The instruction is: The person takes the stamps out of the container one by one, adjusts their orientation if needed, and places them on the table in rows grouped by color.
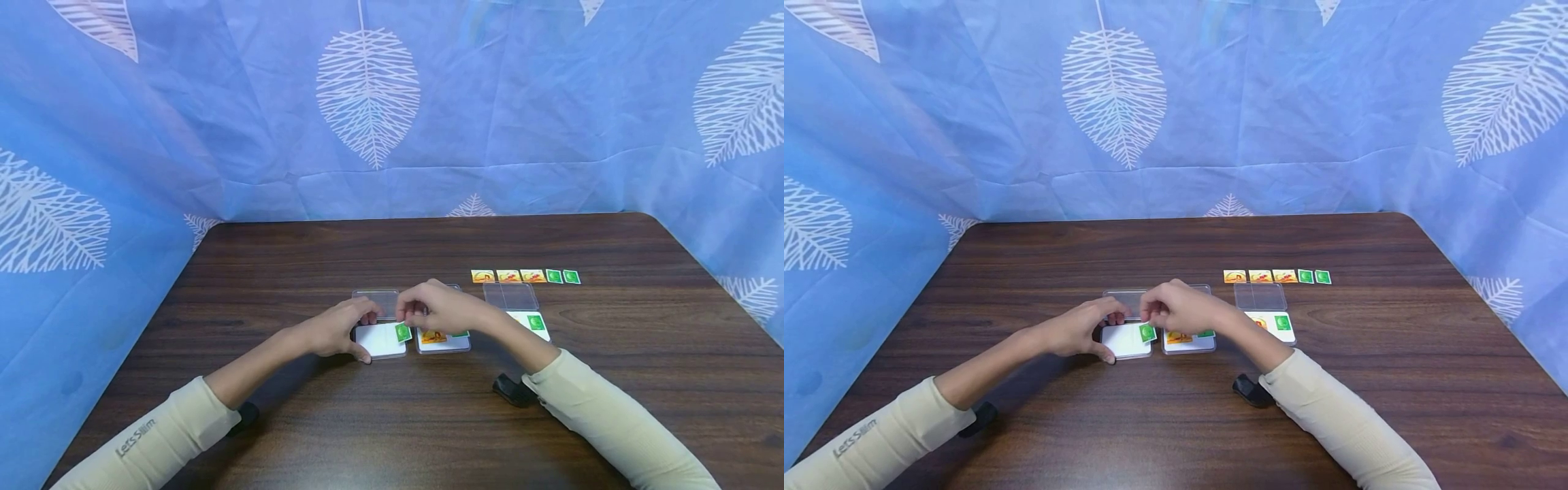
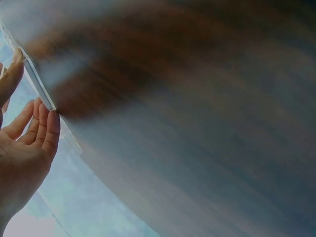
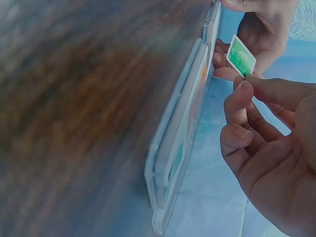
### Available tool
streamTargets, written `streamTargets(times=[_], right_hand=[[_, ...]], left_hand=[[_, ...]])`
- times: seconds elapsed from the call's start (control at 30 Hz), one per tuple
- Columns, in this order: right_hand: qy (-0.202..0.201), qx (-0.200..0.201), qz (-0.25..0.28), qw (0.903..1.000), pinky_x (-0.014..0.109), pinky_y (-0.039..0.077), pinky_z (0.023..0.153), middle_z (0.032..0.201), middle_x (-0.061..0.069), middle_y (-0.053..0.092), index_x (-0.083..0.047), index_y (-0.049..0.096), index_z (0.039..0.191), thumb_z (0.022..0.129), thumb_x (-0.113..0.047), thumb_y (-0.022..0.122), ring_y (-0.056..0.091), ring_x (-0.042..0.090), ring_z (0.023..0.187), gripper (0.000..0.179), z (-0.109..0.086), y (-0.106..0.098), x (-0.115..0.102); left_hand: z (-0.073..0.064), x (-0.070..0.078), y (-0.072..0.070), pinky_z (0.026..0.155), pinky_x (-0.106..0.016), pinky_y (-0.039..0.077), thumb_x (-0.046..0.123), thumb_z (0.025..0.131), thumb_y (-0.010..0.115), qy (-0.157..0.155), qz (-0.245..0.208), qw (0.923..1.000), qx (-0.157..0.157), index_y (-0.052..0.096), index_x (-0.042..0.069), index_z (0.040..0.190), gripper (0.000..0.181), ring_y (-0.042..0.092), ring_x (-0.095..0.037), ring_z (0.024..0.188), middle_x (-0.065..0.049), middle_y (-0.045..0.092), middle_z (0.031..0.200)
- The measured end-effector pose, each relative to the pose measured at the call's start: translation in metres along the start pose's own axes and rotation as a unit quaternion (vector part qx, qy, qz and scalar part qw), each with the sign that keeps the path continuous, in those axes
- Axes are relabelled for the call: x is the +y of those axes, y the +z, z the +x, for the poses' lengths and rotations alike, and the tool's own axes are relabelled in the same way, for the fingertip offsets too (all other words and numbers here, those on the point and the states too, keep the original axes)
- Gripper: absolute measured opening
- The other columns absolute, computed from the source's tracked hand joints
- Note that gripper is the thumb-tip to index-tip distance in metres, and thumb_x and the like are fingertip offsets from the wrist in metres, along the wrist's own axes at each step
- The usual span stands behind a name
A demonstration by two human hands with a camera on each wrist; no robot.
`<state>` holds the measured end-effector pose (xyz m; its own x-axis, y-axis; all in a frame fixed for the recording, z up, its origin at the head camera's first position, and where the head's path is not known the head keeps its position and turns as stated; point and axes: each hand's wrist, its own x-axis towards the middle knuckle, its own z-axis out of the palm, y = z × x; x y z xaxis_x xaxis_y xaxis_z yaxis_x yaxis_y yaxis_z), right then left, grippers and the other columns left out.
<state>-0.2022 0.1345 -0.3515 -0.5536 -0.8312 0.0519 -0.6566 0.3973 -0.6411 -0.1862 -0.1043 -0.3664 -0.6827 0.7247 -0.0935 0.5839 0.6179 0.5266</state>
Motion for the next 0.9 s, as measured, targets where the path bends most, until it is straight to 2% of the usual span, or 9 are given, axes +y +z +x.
streamTargets(times=[0.23, 0.53, 0.9], right_hand=[[-0.001, 0.01, 0.006, 0.9999, 0.028, 0.049, 0.063, 0.08, 0.002, 0.062, -0.012, 0.064, 0.091, 0.094, -0.004, 0.055, 0.054, 0.01, 0.068, 0.013, -0.005, -0.008, -0.001], [0.015, 0.044, 0.011, 0.9989, 0.031, 0.047, 0.06, 0.077, 0.001, 0.061, -0.012, 0.065, 0.092, 0.092, -0.003, 0.057, 0.05, 0.013, 0.064, 0.013, -0.016, -0.025, -0.004], [0.03, 0.071, 0.006, 0.997, 0.031, 0.048, 0.062, 0.083, -0.001, 0.064, -0.013, 0.066, 0.093, 0.092, -0.003, 0.057, 0.053, 0.014, 0.068, 0.014, -0.026, -0.035, 0.001]], left_hand=[[-0.001, 0.002, -0.001, 0.083, -0.031, 0.045, 0.022, 0.07, 0.085, 0.0, 0.004, 1.0, 0.0, 0.053, 0.002, 0.124, 0.066, 0.05, -0.015, 0.094, -0.002, 0.054, 0.104], [-0.002, 0.001, -0.001, 0.084, -0.031, 0.045, 0.021, 0.07, 0.084, 0.003, -0.003, 1.0, 0.001, 0.055, 0.002, 0.123, 0.063, 0.05, -0.015, 0.094, -0.002, 0.053, 0.105], [-0.003, 0.002, 0.0, 0.085, -0.032, 0.045, 0.02, 0.07, 0.084, 0.01, -0.002, 1.0, 0.001, 0.058, 0.003, 0.119, 0.058, 0.051, -0.017, 0.096, -0.003, 0.053, 0.107]])
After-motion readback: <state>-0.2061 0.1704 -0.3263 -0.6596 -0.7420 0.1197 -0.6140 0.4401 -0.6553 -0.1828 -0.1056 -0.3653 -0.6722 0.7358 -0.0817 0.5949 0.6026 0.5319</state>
